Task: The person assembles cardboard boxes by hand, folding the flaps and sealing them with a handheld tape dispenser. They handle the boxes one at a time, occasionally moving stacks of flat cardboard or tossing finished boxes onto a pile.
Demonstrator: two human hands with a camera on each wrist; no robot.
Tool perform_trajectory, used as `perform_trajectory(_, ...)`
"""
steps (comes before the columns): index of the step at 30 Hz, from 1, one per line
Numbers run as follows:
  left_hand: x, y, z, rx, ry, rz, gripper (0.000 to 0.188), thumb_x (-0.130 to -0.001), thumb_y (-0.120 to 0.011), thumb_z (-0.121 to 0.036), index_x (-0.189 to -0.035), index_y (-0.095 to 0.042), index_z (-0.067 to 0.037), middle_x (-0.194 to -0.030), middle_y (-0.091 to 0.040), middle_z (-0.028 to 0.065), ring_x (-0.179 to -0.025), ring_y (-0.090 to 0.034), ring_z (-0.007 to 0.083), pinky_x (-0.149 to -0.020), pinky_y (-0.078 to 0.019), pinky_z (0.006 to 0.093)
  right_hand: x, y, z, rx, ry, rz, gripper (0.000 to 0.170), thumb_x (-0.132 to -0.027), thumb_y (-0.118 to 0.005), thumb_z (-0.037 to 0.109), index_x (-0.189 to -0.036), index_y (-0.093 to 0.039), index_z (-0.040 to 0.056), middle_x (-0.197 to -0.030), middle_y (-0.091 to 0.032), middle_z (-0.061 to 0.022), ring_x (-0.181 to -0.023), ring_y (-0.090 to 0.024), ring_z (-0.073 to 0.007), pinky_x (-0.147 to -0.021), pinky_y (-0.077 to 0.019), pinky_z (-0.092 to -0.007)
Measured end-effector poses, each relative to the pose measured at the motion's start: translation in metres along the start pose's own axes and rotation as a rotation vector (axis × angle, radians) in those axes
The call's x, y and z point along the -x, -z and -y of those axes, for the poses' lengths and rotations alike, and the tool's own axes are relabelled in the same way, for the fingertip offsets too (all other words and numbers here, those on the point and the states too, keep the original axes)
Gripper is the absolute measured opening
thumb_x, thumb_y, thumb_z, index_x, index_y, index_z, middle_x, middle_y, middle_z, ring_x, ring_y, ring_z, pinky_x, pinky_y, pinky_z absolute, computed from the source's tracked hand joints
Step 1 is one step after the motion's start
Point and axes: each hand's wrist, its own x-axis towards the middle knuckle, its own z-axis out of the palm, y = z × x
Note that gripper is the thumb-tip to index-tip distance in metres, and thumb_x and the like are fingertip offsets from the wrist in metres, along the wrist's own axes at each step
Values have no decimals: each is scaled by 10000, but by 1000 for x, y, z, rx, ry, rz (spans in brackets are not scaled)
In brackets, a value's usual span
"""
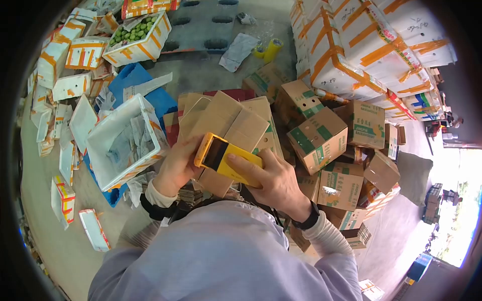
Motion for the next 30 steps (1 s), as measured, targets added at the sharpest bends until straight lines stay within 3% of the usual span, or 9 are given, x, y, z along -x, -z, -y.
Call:
perform_trajectory(3, 1, -6, -29, -368, -87, -190, 290, -1002, -655, -329, -1026, -633, -41, -778, -629, -23, -715, -638, 98, -760, -547, 266, 16, -1, 8, -29, -46, -42, 689, -689, -860, 126, -1341, -678, 258, -845, -526, -80, -698, -602, -255, -605, -531, -368)
perform_trajectory(5, -26, 40, -61, -398, -438, -414, 297, -987, -682, -391, -939, -607, -108, -658, -442, -65, -577, -471, 64, -610, -446, 268, 40, 1, 7, 8, -69, -27, 677, -678, -844, 107, -1320, -686, 250, -846, -532, -80, -718, -615, -265, -629, -540, -377)
perform_trajectory(10, -44, 75, -108, -374, -500, -402, 352, -1002, -638, -430, -952, -614, -83, -672, -347, -90, -571, -307, 41, -565, -326, 254, 105, -13, -39, 266, -324, 68, 619, -662, -801, 77, -1255, -709, 230, -895, -582, -89, -742, -632, -297, -674, -552, -403)
perform_trajectory(15, -16, 12, 21, -638, -231, 12, 474, -991, -642, -501, -1184, -615, -69, -1083, -668, 74, -1021, -625, 114, -884, -493, 285, 73, 17, -16, 86, -156, -114, 684, -600, -848, 95, -1252, -716, 254, -886, -580, -75, -704, -577, -261, -609, -497, -382)
perform_trajectory(17, 7, -26, 35, -343, 196, 171, 497, -1010, -615, -501, -1253, -606, -68, -1158, -673, 108, -1114, -619, 146, -967, -490, 311, 66, 25, -12, 48, -66, -158, 697, -587, -865, 110, -1251, -718, 263, -872, -571, -69, -697, -561, -246, -595, -479, -369)
perform_trajectory(20, 13, -46, 47, 304, 343, 165, 478, -1019, -611, -478, -1264, -599, -67, -1098, -678, 79, -1061, -642, 159, -959, -509, 318, 63, 34, -11, 72, 2, -182, 727, -585, -889, 150, -1275, -712, 295, -857, -555, -53, -690, -536, -220, -595, -467, -352)
perform_trajectory(24, 5, -36, 27, 78, 299, 224, 462, -1008, -633, -463, -1214, -624, -50, -1007, -685, 56, -973, -670, 164, -897, -545, 327, 66, 35, -12, 92, 6, -171, 723, -594, -893, 150, -1278, -711, 298, -859, -549, -52, -689, -531, -220, -590, -465, -348)
perform_trajectory(26, 1, -40, 27, -189, 87, -27, 357, -985, -688, -388, -1143, -662, -70, -880, -668, 7, -783, -657, 107, -698, -516, 233, 69, 30, -12, 77, -28, -143, 720, -610, -890, 146, -1290, -702, 293, -848, -527, -53, -691, -532, -230, -588, -469, -356)
perform_trajectory(30, -14, -9, -20, -406, -245, -314, 225, -972, -703, -295, -1026, -676, -79, -783, -650, -4, -718, -640, 92, -649, -467, 234, 88, 6, -18, -10, -75, -124, 722, -625, -869, 112, -1302, -690, 287, -831, -510, -59, -694, -540, -248, -593, -483, -375)
